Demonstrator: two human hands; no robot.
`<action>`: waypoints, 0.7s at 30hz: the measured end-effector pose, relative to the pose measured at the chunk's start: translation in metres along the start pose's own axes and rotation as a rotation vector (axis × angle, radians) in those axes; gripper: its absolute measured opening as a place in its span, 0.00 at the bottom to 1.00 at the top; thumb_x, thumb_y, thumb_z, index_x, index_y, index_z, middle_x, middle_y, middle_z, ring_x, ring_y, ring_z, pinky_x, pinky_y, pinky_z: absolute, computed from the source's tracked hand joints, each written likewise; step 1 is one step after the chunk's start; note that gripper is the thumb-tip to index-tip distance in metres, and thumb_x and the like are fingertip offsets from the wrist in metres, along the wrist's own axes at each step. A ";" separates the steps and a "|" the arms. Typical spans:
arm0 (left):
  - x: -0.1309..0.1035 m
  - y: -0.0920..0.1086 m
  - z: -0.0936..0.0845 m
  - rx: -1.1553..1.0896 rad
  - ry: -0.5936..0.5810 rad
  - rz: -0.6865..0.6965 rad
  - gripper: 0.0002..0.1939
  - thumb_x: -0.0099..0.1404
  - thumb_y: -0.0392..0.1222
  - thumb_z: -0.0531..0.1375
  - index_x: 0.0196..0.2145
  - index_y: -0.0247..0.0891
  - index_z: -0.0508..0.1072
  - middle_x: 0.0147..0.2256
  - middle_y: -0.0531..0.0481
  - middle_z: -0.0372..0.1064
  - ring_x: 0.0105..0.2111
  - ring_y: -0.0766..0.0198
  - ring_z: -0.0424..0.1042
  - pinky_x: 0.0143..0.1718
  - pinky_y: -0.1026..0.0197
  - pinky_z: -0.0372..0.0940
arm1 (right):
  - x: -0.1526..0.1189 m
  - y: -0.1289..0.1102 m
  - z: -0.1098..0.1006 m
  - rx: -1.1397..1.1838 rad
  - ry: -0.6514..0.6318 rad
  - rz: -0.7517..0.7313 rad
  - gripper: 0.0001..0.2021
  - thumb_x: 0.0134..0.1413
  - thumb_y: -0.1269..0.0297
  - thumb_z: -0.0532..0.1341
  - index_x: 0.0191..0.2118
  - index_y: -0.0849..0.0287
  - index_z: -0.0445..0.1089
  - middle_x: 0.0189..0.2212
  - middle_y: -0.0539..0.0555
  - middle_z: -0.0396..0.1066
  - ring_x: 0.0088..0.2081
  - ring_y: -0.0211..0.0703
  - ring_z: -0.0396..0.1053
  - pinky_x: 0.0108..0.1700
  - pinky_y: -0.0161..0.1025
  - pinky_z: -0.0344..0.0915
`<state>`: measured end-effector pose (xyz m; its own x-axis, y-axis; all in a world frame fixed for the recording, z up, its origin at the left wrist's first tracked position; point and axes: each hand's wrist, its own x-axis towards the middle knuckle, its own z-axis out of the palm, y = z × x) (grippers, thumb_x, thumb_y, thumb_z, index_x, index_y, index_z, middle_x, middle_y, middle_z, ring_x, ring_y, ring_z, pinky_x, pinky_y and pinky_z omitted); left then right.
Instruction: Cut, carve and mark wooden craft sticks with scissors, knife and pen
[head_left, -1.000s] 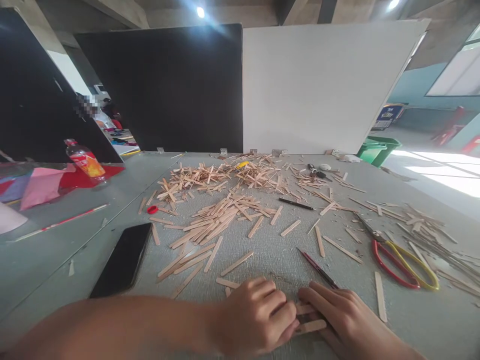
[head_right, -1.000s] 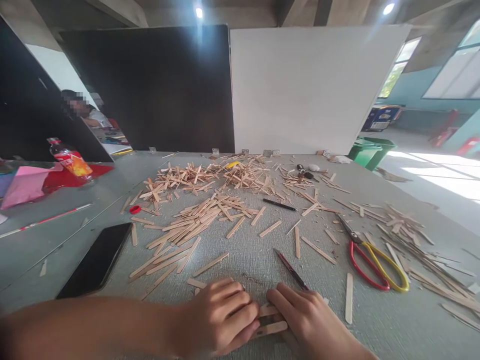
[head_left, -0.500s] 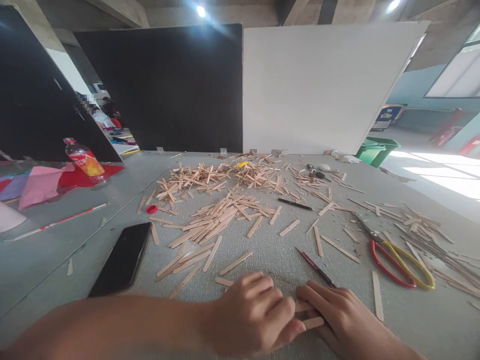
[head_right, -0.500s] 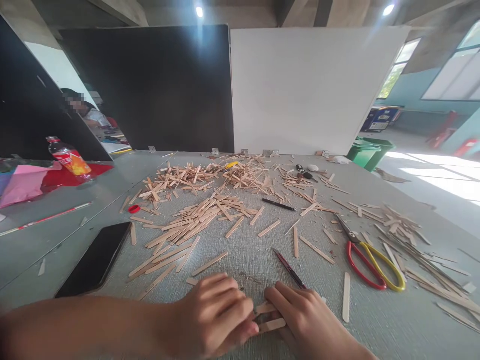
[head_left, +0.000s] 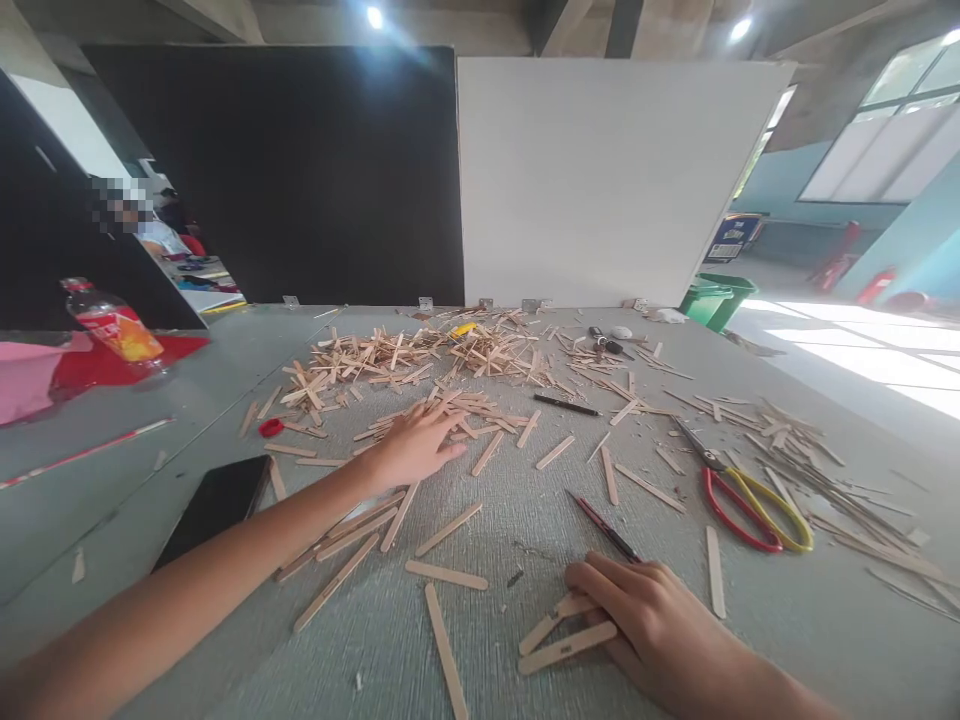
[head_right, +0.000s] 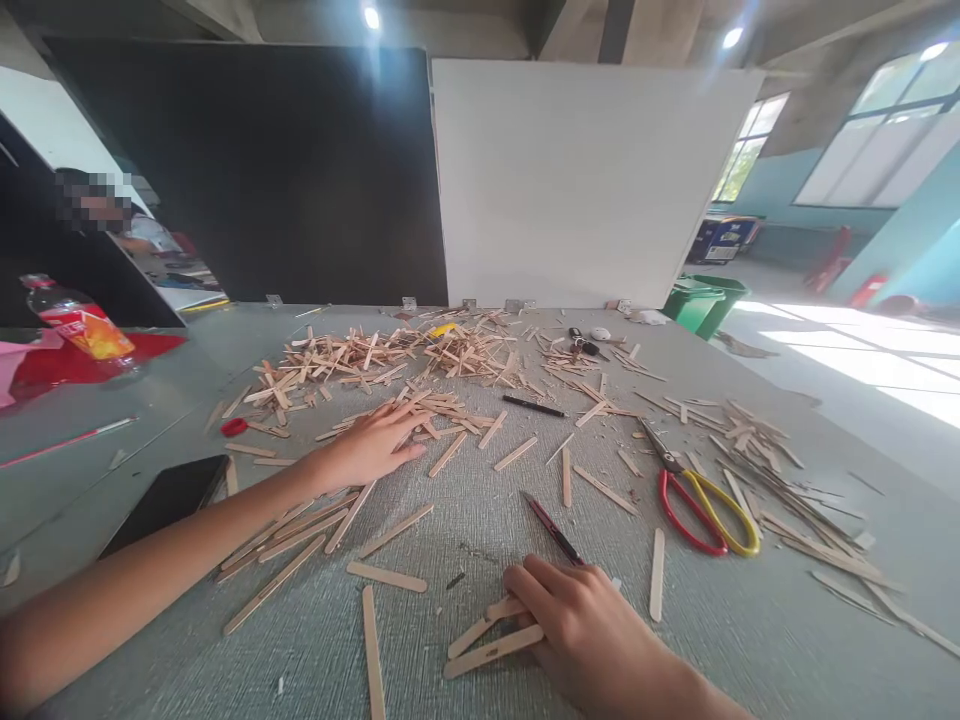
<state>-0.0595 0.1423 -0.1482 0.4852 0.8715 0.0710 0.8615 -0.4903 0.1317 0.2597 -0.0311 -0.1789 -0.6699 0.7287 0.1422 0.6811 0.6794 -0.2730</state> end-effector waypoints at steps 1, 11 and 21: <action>0.001 -0.006 -0.001 -0.004 -0.013 -0.019 0.23 0.76 0.47 0.64 0.65 0.41 0.70 0.66 0.39 0.65 0.62 0.43 0.69 0.61 0.34 0.67 | 0.000 0.000 0.000 0.002 0.005 0.001 0.09 0.70 0.77 0.54 0.42 0.58 0.68 0.33 0.50 0.72 0.28 0.46 0.70 0.31 0.42 0.62; 0.009 -0.033 -0.031 -0.063 -0.071 -0.139 0.17 0.76 0.46 0.64 0.59 0.38 0.74 0.57 0.41 0.73 0.51 0.52 0.77 0.51 0.45 0.75 | -0.003 0.002 0.003 0.020 0.010 0.005 0.08 0.73 0.74 0.53 0.44 0.57 0.67 0.33 0.50 0.72 0.29 0.46 0.71 0.32 0.43 0.61; 0.017 -0.042 -0.068 -0.057 -0.062 -0.231 0.17 0.76 0.46 0.64 0.58 0.37 0.74 0.55 0.42 0.74 0.49 0.52 0.78 0.50 0.46 0.76 | -0.001 0.002 0.002 0.004 0.012 -0.003 0.10 0.74 0.73 0.50 0.42 0.56 0.66 0.32 0.50 0.71 0.28 0.44 0.69 0.31 0.41 0.60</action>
<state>-0.0971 0.1781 -0.0853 0.2862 0.9577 -0.0283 0.9417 -0.2757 0.1927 0.2613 -0.0306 -0.1813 -0.6686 0.7275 0.1544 0.6775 0.6814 -0.2768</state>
